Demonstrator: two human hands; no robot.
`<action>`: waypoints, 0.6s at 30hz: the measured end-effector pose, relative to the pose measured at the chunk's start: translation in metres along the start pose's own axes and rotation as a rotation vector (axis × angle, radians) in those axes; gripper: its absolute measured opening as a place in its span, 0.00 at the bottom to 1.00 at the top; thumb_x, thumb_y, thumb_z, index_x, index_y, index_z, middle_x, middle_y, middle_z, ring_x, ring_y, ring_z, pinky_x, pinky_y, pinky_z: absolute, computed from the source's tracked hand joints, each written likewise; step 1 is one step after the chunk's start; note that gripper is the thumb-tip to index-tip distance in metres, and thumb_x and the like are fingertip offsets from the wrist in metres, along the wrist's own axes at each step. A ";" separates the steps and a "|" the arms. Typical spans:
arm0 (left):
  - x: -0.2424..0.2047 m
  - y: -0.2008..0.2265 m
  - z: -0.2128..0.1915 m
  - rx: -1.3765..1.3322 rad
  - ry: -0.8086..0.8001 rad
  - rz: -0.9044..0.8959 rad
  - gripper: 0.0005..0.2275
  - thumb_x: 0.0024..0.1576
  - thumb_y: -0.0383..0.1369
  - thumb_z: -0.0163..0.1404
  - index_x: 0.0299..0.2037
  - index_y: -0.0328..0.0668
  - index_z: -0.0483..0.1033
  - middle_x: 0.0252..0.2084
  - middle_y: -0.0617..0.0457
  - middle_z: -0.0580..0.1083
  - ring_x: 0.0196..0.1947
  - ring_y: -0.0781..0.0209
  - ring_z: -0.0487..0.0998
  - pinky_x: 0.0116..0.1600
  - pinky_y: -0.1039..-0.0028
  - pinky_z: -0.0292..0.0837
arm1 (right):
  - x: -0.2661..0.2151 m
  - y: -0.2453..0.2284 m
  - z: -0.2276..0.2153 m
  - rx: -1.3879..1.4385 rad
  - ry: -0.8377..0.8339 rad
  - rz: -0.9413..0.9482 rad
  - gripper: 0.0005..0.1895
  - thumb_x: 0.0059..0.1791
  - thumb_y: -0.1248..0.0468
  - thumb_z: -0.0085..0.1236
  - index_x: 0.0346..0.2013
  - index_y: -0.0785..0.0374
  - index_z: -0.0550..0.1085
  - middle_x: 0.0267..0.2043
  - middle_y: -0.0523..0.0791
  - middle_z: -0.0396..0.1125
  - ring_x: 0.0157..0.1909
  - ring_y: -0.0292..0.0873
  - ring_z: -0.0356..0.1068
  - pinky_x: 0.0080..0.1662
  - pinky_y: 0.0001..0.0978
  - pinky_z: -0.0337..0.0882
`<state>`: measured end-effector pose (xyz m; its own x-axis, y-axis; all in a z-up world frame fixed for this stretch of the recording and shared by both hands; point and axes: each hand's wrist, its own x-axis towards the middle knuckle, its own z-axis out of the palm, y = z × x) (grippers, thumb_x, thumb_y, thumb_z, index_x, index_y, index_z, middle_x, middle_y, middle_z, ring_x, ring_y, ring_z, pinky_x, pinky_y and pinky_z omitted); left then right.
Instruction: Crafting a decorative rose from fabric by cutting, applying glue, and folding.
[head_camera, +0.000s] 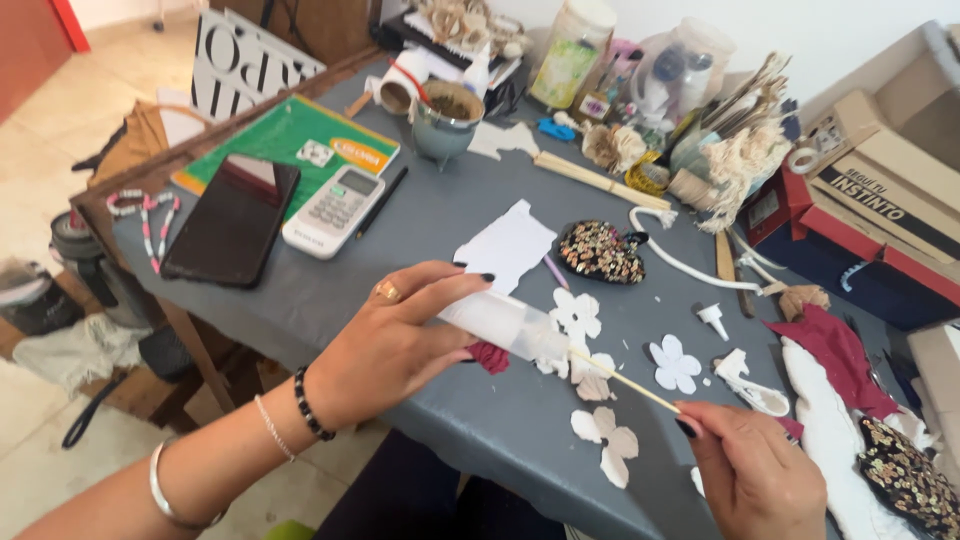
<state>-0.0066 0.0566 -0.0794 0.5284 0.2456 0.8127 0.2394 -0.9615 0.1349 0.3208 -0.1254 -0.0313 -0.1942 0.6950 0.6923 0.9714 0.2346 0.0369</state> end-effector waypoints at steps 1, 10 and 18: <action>-0.001 -0.002 -0.001 0.010 -0.002 -0.014 0.01 0.60 0.30 0.57 0.38 0.50 0.79 0.66 0.51 0.66 0.64 0.46 0.70 0.56 0.56 0.62 | 0.001 0.000 -0.002 0.010 -0.033 0.007 0.09 0.52 0.67 0.56 0.45 0.62 0.80 0.41 0.41 0.76 0.38 0.40 0.73 0.46 0.31 0.73; -0.018 -0.021 0.005 -0.126 -0.039 -0.256 0.02 0.52 0.35 0.63 0.34 0.57 0.86 0.62 0.54 0.71 0.61 0.47 0.73 0.57 0.56 0.62 | 0.006 0.003 0.003 0.129 -0.022 0.214 0.08 0.52 0.63 0.55 0.42 0.58 0.79 0.40 0.39 0.77 0.37 0.37 0.75 0.41 0.26 0.71; -0.040 -0.018 0.016 -0.679 -0.044 -0.796 0.06 0.50 0.30 0.65 0.37 0.47 0.89 0.67 0.48 0.69 0.67 0.54 0.73 0.73 0.63 0.61 | 0.069 -0.024 0.034 0.494 -0.193 0.344 0.12 0.56 0.60 0.45 0.46 0.56 0.78 0.27 0.36 0.75 0.27 0.31 0.73 0.36 0.22 0.73</action>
<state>-0.0187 0.0658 -0.1230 0.4516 0.8290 0.3299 0.0305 -0.3839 0.9229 0.2794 -0.0595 -0.0092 0.0517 0.8859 0.4610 0.8137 0.2303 -0.5338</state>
